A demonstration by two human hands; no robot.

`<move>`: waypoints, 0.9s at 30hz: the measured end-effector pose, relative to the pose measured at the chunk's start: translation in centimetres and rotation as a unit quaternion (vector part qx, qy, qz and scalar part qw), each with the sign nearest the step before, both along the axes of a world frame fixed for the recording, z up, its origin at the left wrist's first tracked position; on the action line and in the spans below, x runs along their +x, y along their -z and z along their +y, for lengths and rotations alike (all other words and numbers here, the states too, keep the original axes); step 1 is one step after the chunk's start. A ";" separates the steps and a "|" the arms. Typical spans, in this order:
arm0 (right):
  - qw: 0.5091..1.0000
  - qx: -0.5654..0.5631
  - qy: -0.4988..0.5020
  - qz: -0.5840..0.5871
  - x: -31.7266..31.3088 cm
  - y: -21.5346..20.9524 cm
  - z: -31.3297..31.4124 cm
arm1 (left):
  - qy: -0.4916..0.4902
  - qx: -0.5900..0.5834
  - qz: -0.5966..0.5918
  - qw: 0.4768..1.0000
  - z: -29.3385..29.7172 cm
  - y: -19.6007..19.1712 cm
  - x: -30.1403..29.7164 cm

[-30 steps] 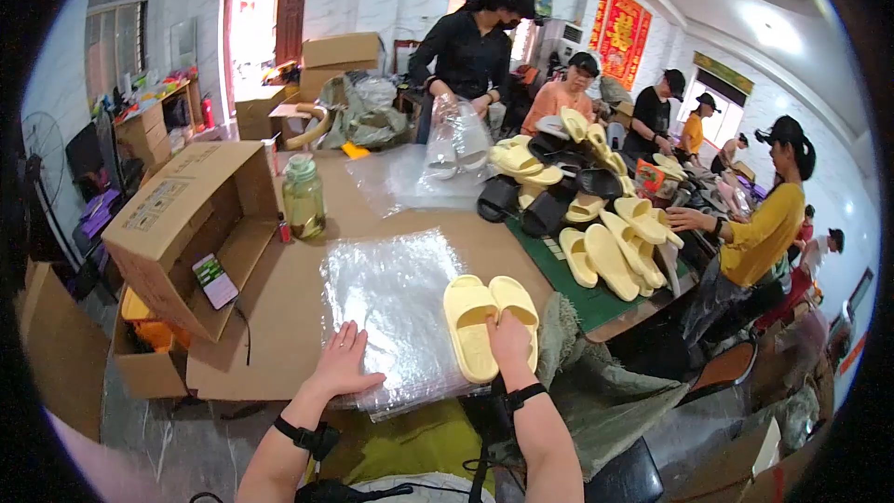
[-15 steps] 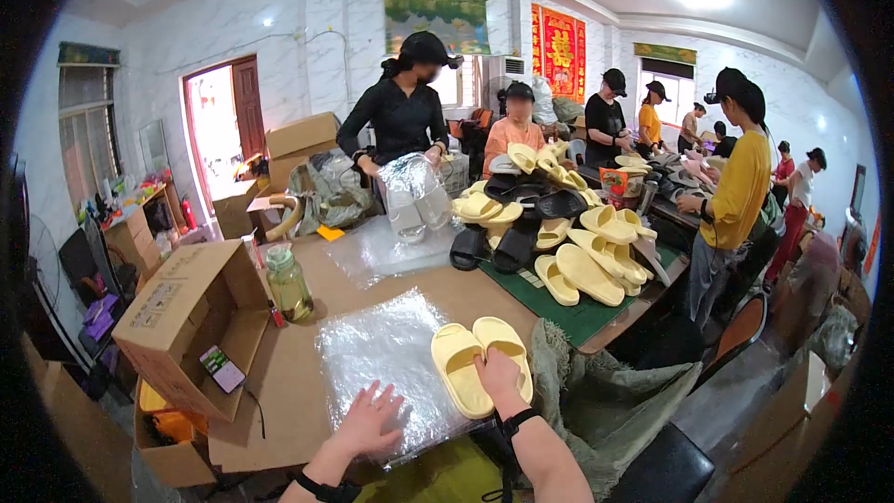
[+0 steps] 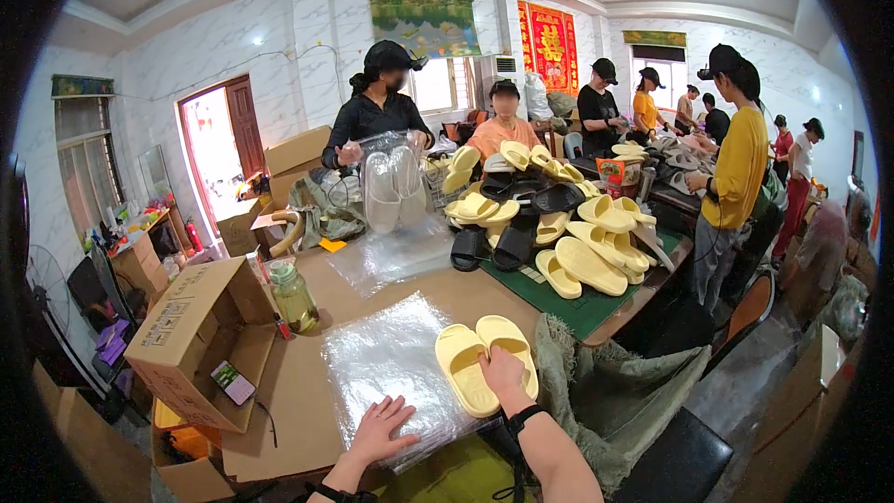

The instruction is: Packing finished shoes (sandals and slides) into individual plastic bags at a manufacturing facility.

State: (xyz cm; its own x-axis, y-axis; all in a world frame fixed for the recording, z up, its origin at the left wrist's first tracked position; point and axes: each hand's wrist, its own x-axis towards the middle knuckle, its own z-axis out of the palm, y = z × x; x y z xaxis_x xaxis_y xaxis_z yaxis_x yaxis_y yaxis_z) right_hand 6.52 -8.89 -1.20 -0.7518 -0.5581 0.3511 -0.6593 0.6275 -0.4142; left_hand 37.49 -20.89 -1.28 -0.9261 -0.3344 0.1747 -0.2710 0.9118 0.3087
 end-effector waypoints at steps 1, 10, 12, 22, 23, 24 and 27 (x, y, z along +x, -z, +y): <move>1.000 -0.008 -0.003 0.007 0.0 0.0 0.1 | -0.001 0.004 0.010 1.000 0.0 0.2 0.0; 1.000 -0.017 -0.007 0.009 0.1 0.2 0.3 | -0.009 -0.002 0.011 1.000 0.6 -0.1 0.2; 1.000 -0.012 -0.007 0.008 0.1 0.1 0.2 | -0.010 -0.003 0.011 1.000 0.6 -0.1 0.2; 1.000 -0.015 -0.007 -0.009 -0.3 -0.1 -0.2 | -0.001 -0.020 0.029 0.999 -0.3 0.3 -0.3; 1.000 -0.023 -0.005 -0.010 -0.3 -0.1 0.0 | 0.001 -0.024 0.031 0.999 -0.2 0.6 -0.4; 1.000 -0.024 -0.003 0.007 -0.2 0.0 0.1 | 0.001 -0.029 0.029 0.999 0.0 0.7 -0.2; 1.000 -0.022 0.001 -0.002 0.9 -0.4 0.7 | 0.005 -0.039 0.049 0.998 -0.1 2.6 0.3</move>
